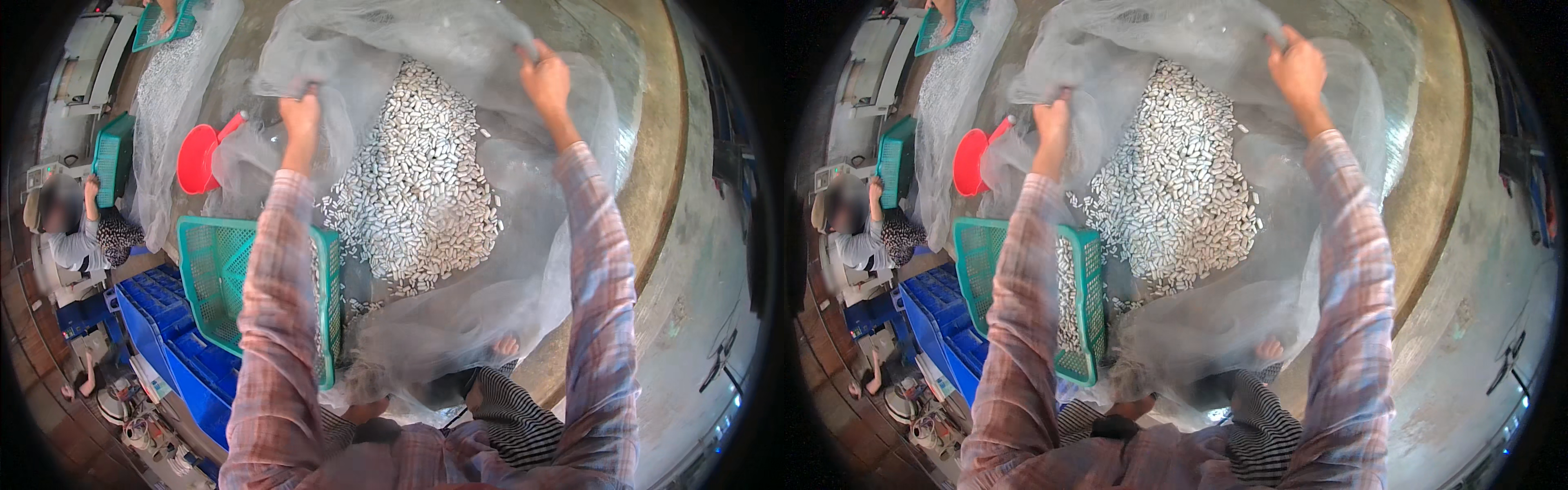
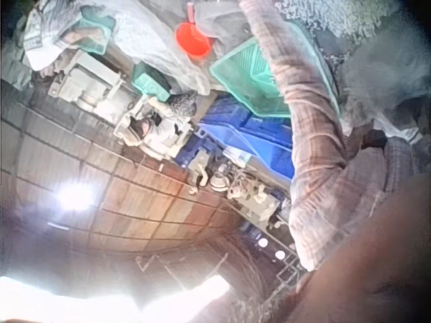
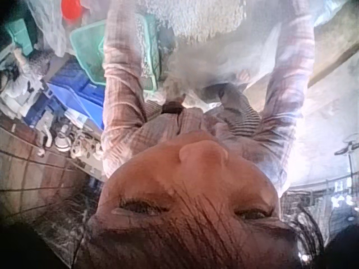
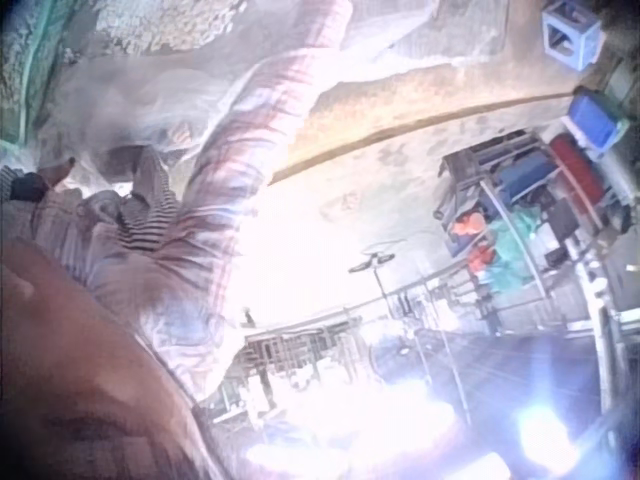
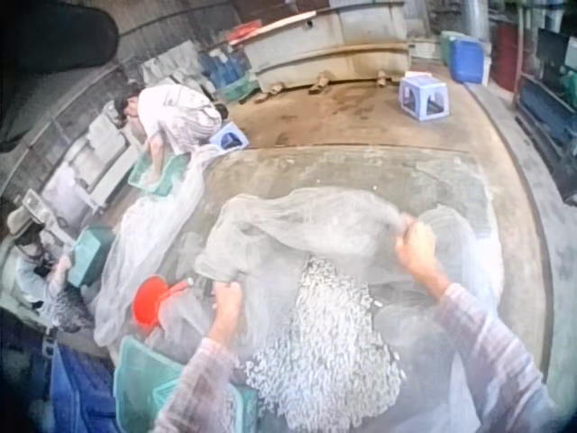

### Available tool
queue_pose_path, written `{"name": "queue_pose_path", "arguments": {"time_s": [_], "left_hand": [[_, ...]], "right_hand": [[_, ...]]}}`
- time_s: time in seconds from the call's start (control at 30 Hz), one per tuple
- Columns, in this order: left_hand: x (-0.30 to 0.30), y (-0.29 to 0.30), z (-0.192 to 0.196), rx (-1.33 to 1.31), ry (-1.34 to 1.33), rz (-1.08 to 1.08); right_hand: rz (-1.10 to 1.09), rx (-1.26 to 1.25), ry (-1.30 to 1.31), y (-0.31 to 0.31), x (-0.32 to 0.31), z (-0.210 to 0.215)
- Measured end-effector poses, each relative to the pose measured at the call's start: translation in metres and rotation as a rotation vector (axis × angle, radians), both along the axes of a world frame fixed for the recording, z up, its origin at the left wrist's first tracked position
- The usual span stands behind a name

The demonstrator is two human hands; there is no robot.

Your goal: The person scoops white pellets from a large pile into a green basket using a red scoop and their hands. They then carry the basket to a rotating yellow machine and pour the pellets into it. The person repeats this process multiple times.

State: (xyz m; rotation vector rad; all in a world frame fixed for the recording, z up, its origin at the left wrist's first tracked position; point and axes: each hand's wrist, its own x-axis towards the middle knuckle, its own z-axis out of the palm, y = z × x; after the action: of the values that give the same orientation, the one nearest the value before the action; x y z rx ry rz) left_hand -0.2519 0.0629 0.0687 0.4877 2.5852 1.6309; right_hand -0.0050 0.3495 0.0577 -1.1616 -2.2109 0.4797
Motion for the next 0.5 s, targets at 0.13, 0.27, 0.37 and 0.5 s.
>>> {"name": "queue_pose_path", "arguments": {"time_s": [0.13,0.27,0.37,0.5], "left_hand": [[-0.007,-0.036,0.094,0.389,-0.035,-0.010],[0.005,-0.068,0.177,0.438,-0.066,0.031],[0.031,-0.087,0.239,0.464,-0.020,-0.036],[-0.021,-0.168,0.290,0.471,0.057,-0.094]], "right_hand": [[0.105,0.084,0.480,0.017,0.018,0.103],[0.222,0.096,0.652,-0.019,0.034,0.199],[0.281,-0.046,0.709,-0.023,0.059,0.215],[0.376,-0.113,0.878,-0.032,0.117,0.247]]}}
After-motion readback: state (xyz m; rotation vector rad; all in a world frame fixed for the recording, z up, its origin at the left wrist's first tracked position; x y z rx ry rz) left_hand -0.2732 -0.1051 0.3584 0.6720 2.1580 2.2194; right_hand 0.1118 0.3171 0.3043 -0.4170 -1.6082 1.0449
